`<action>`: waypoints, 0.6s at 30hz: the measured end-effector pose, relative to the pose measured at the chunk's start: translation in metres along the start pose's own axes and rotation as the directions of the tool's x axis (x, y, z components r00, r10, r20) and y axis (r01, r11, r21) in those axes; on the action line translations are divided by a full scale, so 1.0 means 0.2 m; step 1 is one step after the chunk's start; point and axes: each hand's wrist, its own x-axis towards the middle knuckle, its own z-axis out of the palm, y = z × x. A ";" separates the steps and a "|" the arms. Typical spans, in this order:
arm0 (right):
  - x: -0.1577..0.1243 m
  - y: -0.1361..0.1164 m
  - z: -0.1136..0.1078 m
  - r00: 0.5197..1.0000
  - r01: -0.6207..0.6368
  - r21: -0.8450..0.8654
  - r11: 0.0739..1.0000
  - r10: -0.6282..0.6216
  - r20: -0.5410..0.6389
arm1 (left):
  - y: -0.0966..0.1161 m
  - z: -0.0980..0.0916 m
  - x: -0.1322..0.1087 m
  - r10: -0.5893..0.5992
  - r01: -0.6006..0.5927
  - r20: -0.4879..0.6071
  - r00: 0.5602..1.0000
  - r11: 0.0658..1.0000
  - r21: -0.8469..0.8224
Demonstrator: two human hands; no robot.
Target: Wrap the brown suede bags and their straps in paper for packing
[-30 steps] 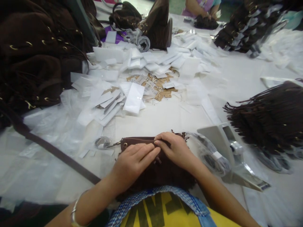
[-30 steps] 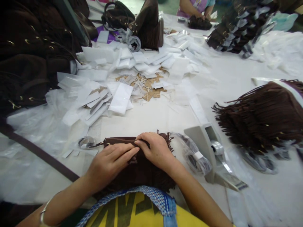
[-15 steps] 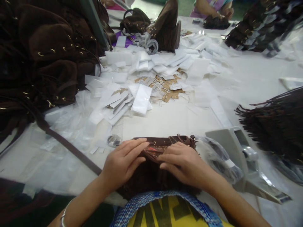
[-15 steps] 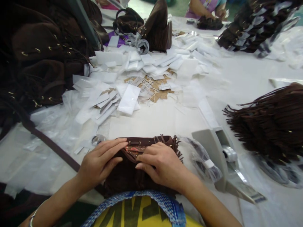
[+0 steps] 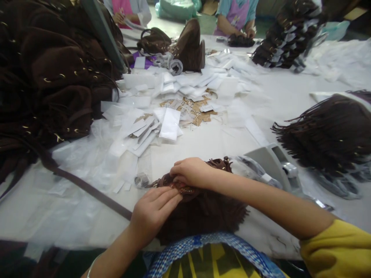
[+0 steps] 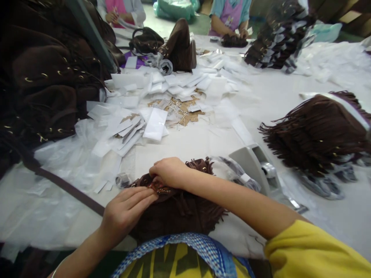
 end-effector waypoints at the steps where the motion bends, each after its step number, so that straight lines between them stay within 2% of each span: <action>1: 0.01 -0.01 0.01 0.999 -0.044 -0.024 0.999 0.044 0.011 | 0.00 -0.01 0.00 0.013 -0.013 -0.008 1.000 1.000 -0.001; 4: 0.01 -0.01 0.02 0.983 -0.164 -0.102 0.981 0.171 0.070 | 0.02 -0.01 -0.02 0.028 -0.028 -0.034 0.999 1.000 0.002; 8: 0.03 -0.01 0.03 0.976 -0.166 -0.108 0.980 0.179 0.126 | 0.00 -0.02 -0.01 0.028 -0.028 -0.035 0.999 1.000 -0.012; 11: 0.04 0.00 0.03 0.979 -0.134 -0.083 0.988 0.145 0.147 | -0.08 -0.07 0.02 0.002 0.005 0.115 0.993 0.998 -0.059; 14: 0.03 0.01 0.04 0.988 -0.104 -0.042 0.994 0.107 0.107 | -0.20 -0.13 0.05 -0.073 0.107 0.308 0.948 0.990 -0.095; 16: 0.02 0.01 0.05 0.992 -0.109 -0.027 0.994 0.111 0.057 | -0.25 -0.16 0.06 -0.083 0.145 0.366 0.927 0.979 -0.145; 18: 0.01 0.01 0.06 0.991 -0.135 -0.009 0.991 0.135 0.011 | -0.27 -0.17 0.07 -0.058 0.144 0.365 0.929 0.966 -0.213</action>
